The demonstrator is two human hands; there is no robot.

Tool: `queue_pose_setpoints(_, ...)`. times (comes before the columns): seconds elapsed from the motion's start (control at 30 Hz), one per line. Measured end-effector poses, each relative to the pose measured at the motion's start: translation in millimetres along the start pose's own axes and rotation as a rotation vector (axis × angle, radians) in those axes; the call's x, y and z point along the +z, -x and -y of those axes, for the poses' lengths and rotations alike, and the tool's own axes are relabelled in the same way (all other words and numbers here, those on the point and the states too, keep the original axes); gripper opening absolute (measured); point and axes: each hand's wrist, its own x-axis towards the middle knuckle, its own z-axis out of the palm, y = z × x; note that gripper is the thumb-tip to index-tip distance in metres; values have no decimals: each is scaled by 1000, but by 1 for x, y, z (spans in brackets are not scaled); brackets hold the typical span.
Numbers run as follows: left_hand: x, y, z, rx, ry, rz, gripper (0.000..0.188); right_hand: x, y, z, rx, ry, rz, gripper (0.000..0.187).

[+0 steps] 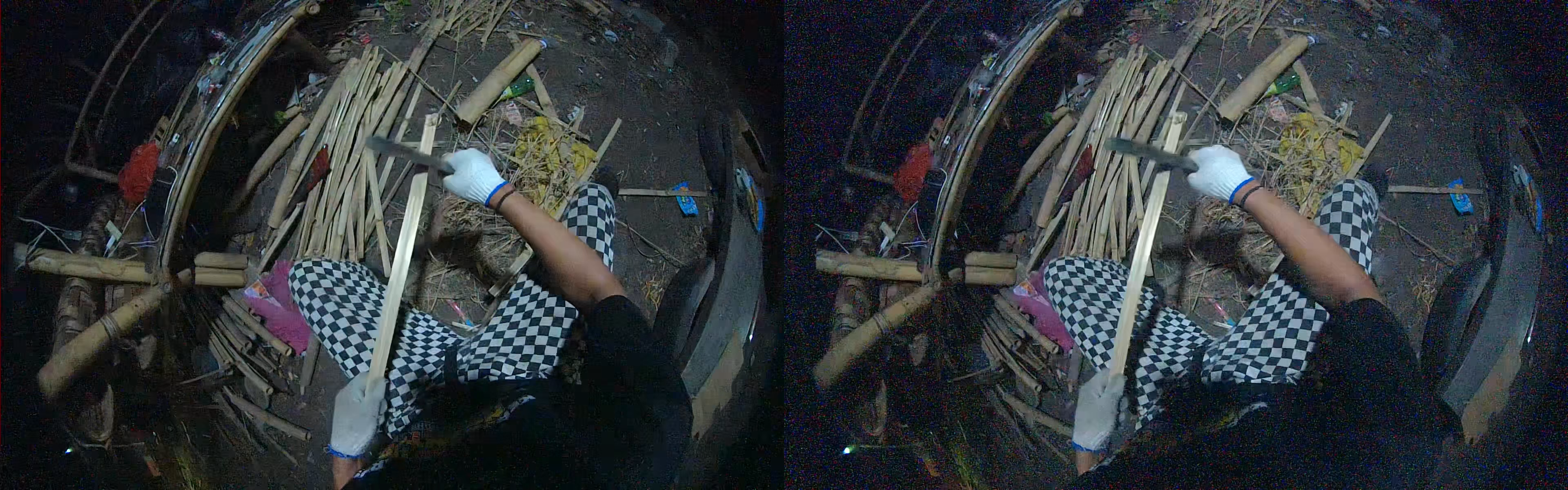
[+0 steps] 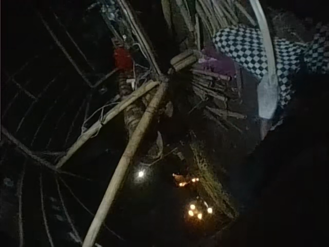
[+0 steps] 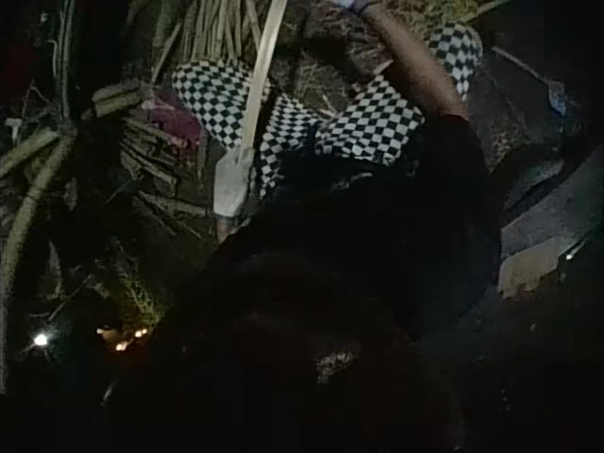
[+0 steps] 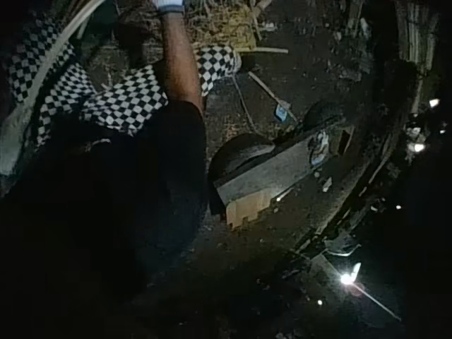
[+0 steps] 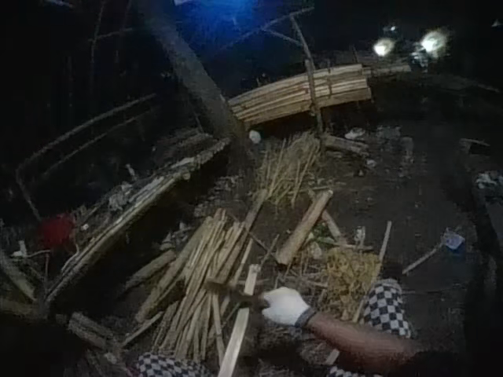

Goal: Shaving and smoothing a strip of bamboo using a knife in a workshop.

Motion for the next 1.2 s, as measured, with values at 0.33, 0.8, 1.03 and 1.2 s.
queue_pose_setpoints(0.33,-7,0,13,86,-102,32,34,1,-2,-7,35,-59,10,34)
queue_pose_setpoints(0.8,-3,8,4,108,-26,-35,29,36,-30,-80,623,-1085,-55,39)
queue_pose_setpoints(1.03,-5,-6,10,111,-31,-27,31,17,-8,-43,366,-692,-215,48)
queue_pose_setpoints(1.2,-3,-12,7,186,-207,-29,40,3,14,-4,-40,-366,-133,24)
